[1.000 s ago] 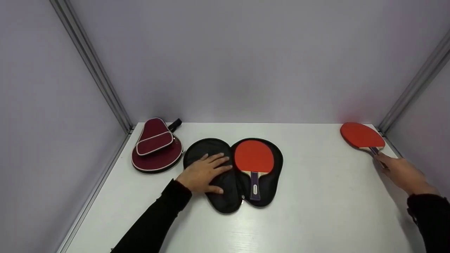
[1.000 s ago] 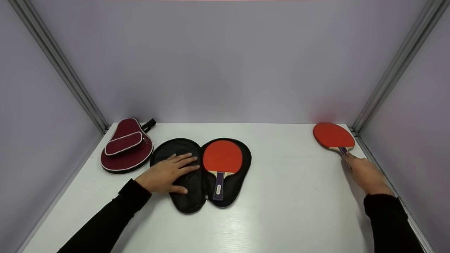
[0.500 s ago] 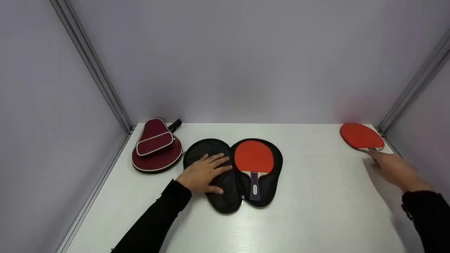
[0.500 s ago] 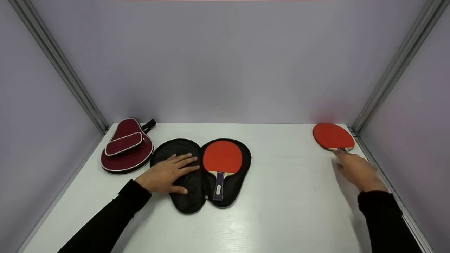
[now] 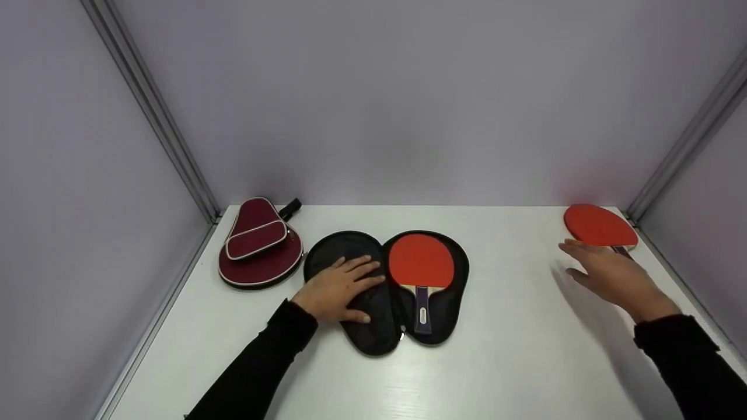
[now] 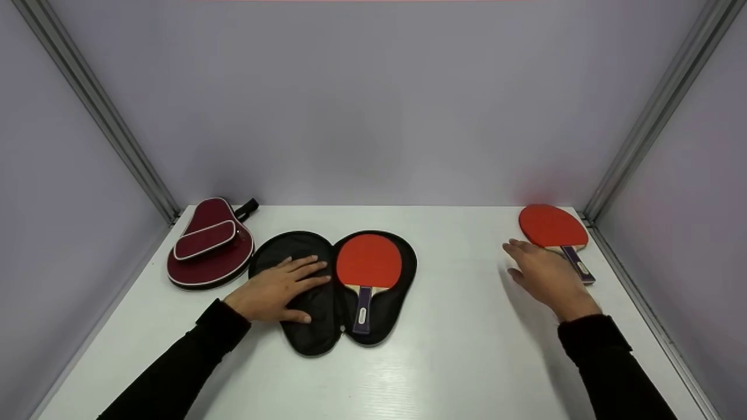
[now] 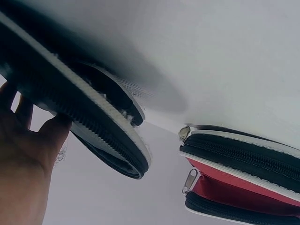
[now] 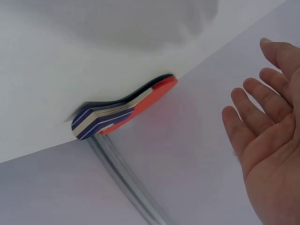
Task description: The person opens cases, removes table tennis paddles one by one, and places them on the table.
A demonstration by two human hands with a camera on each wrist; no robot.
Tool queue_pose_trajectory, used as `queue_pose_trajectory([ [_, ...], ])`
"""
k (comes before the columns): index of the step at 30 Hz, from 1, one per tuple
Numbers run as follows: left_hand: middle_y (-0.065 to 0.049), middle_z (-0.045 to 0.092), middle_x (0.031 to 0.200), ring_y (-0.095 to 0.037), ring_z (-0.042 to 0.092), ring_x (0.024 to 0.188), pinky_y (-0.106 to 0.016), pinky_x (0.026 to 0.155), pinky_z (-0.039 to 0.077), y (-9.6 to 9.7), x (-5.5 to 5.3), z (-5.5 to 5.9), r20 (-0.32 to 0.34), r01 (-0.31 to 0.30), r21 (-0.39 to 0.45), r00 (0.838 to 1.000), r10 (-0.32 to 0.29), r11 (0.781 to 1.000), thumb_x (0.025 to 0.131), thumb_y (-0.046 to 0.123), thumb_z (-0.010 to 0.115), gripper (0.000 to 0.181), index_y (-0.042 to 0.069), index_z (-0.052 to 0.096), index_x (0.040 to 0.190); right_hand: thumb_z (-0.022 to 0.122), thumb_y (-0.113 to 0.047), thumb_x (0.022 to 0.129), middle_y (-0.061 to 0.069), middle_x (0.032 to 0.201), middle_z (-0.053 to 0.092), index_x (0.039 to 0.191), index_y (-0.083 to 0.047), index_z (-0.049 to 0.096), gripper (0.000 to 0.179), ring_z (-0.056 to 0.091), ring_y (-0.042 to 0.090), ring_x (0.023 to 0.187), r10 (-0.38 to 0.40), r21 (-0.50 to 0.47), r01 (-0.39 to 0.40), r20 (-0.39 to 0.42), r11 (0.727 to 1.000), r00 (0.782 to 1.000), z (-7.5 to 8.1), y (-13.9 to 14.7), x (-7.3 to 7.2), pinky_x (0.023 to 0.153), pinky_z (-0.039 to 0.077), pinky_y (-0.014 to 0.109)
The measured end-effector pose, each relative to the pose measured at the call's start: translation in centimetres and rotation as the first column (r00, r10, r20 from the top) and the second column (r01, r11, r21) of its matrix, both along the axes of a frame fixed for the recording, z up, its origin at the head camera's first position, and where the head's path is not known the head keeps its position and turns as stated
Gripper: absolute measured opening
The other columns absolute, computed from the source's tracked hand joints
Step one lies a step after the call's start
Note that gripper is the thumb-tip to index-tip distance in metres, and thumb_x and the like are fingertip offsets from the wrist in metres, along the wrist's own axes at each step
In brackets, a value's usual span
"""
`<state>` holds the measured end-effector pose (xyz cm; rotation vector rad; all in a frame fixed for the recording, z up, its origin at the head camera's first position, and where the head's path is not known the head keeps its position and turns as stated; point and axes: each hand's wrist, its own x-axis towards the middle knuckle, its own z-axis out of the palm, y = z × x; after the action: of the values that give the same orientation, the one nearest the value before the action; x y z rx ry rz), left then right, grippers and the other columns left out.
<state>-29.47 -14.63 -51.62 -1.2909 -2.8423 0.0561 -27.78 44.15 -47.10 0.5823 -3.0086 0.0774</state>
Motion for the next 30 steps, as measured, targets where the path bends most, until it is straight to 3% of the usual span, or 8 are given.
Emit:
queue_pose_trajectory([
  [6, -0.007, 0.042, 0.192, -0.033, 0.035, 0.182, -0.063, 0.146, 0.037, -0.1, 0.0, -0.1, 0.007, -0.011, -0.002, 1.0, 0.011, 1.0, 0.107, 0.067, 0.077, 0.088, 0.023, 0.052, 0.179, 0.09, -0.008, 0.101, 0.035, 0.159, 0.07, 0.161, 0.006, 0.064, 0.067, 0.075, 0.055, 0.14, 0.085, -0.015, -0.087, -0.094, 0.996, 0.992, 0.4, -3.0, 0.4, 0.103, 0.07, 0.064],
  [15, -0.006, 0.04, 0.193, -0.032, 0.032, 0.183, -0.062, 0.147, 0.034, -0.2, 0.0, -0.3, 0.018, -0.025, -0.006, 1.0, 0.025, 1.0, 0.107, 0.069, 0.077, 0.09, 0.025, 0.05, 0.18, 0.091, -0.01, 0.102, 0.028, 0.165, 0.069, 0.165, -0.001, 0.064, 0.069, 0.076, 0.049, 0.142, 0.136, 0.001, -0.137, -0.138, 0.991, 0.981, 0.9, -7.5, 1.0, 0.096, 0.073, 0.058],
  [23, -0.006, 0.04, 0.193, -0.032, 0.033, 0.183, -0.062, 0.147, 0.035, -0.3, 0.2, -0.1, 0.013, -0.024, -0.006, 1.0, 0.025, 1.0, 0.106, 0.069, 0.076, 0.09, 0.024, 0.051, 0.18, 0.092, -0.009, 0.101, 0.023, 0.167, 0.069, 0.164, -0.004, 0.066, 0.069, 0.073, 0.045, 0.149, 0.197, 0.017, -0.197, -0.183, 0.98, 0.963, 0.8, -11.2, 1.3, 0.102, 0.069, 0.073],
  [30, -0.007, 0.041, 0.193, -0.033, 0.034, 0.182, -0.063, 0.147, 0.035, -0.4, 0.4, 0.0, 0.008, -0.017, 0.004, 1.0, 0.017, 1.0, 0.106, 0.068, 0.077, 0.09, 0.023, 0.052, 0.18, 0.092, -0.007, 0.1, 0.021, 0.169, 0.068, 0.165, -0.004, 0.066, 0.07, 0.073, 0.044, 0.149, 0.26, 0.02, -0.261, -0.184, 0.965, 0.948, 0.1, -14.0, 1.3, 0.103, 0.07, 0.07],
])
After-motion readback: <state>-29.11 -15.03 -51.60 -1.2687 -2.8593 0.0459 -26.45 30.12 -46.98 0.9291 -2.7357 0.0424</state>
